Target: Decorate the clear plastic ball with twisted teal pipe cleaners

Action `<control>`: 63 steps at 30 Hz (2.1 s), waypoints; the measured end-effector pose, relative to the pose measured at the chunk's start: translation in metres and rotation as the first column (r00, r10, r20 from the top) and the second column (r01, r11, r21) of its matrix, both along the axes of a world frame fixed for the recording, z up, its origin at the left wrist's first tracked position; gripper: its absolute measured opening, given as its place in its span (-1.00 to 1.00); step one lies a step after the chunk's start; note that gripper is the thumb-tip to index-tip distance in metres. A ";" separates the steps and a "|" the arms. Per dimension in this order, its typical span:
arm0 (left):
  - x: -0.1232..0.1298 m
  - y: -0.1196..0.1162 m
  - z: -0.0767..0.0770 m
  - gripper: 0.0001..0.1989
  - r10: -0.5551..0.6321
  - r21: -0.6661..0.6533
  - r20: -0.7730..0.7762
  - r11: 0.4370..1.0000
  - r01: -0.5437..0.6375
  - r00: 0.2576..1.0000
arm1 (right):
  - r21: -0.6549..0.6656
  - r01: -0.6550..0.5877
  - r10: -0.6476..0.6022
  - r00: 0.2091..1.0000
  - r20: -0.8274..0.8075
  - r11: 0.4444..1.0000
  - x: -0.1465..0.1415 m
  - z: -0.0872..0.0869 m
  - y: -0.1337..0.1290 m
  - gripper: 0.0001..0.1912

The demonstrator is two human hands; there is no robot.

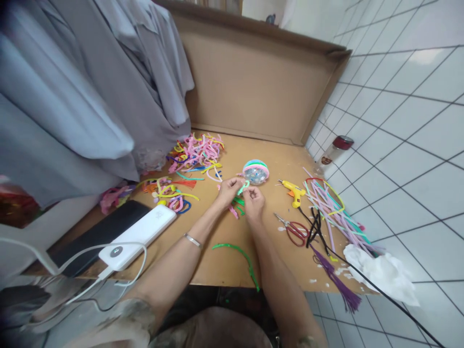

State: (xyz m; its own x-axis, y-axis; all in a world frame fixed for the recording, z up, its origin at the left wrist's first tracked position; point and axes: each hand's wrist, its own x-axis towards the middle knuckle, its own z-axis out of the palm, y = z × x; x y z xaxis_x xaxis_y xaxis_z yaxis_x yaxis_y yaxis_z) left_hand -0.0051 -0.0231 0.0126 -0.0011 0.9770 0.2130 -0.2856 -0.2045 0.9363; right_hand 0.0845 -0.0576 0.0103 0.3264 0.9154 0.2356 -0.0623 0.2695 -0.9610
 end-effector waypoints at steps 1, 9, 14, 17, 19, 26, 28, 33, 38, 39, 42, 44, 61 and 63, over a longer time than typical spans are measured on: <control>0.001 0.000 -0.001 -0.62 -0.017 -0.019 0.023 1.000 0.017 1.000 | 0.003 -0.005 0.005 1.000 -0.003 1.000 0.000 0.000 0.000 -0.75; 0.000 0.000 0.002 -0.60 -0.073 -0.088 0.126 0.993 0.085 0.989 | 0.008 -0.007 0.007 0.999 -0.034 1.000 0.001 0.004 0.000 -0.80; -0.004 -0.006 0.010 -0.71 -0.003 -0.026 0.074 1.000 0.005 0.997 | 0.010 -0.095 0.095 0.994 -0.058 0.995 0.001 0.005 -0.003 -0.76; -0.004 -0.006 0.010 -0.70 -0.047 -0.058 0.107 0.997 0.053 0.993 | 0.029 -0.135 0.137 0.985 -0.100 0.990 0.003 0.004 -0.002 -0.71; -0.004 -0.005 0.009 -0.66 -0.093 -0.080 0.161 0.991 0.106 0.983 | 0.028 -0.129 0.131 0.986 -0.102 0.991 0.004 0.004 -0.001 -0.70; -0.013 -0.007 0.015 -0.54 -0.271 -0.089 0.312 0.946 0.312 0.911 | 0.007 -0.046 0.047 0.995 -0.084 0.999 0.007 0.008 0.000 -0.69; -0.016 -0.008 0.017 -0.52 -0.304 -0.082 0.306 0.936 0.343 0.902 | 0.019 -0.063 0.065 0.993 -0.100 0.998 0.007 0.008 0.000 -0.69; -0.021 -0.009 0.019 -0.53 -0.330 -0.057 0.251 0.934 0.354 0.910 | 0.031 -0.130 0.133 0.983 -0.130 0.991 0.008 0.010 0.001 -0.70; -0.021 -0.006 0.015 -0.54 -0.325 -0.044 0.167 0.941 0.336 0.931 | 0.020 -0.091 0.093 0.987 -0.134 0.996 0.010 0.012 0.002 -0.66; -0.021 -0.005 0.015 -0.54 -0.325 -0.046 0.158 0.941 0.335 0.933 | 0.018 -0.084 0.086 0.987 -0.139 0.996 0.010 0.012 0.002 -0.66; -0.020 -0.005 0.013 -0.54 -0.324 -0.053 0.145 0.941 0.334 0.935 | 0.015 -0.055 0.057 0.986 -0.157 0.998 0.009 0.013 0.003 -0.66; -0.020 -0.005 0.013 -0.55 -0.314 -0.054 0.139 0.945 0.324 0.939 | 0.011 -0.038 0.039 0.987 -0.158 0.999 0.008 0.012 0.003 -0.67; -0.022 -0.003 0.016 -0.57 -0.187 -0.130 0.050 0.973 0.192 0.981 | 0.043 -0.101 0.104 0.992 -0.072 0.994 0.014 0.013 0.003 -0.68; -0.024 0.000 0.016 -0.61 -0.055 -0.140 0.113 0.988 0.071 0.992 | 0.052 -0.061 0.062 0.998 -0.012 0.997 0.017 0.016 0.002 -0.70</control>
State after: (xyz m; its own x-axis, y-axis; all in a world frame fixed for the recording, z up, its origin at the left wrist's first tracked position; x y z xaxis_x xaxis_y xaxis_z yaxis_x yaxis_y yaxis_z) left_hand -0.0288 -0.0235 0.0291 0.0460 0.9963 0.0724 -0.3953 -0.0484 0.9173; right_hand 0.1012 -0.0554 0.0259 0.2731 0.9207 0.2789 -0.0930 0.3138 -0.9449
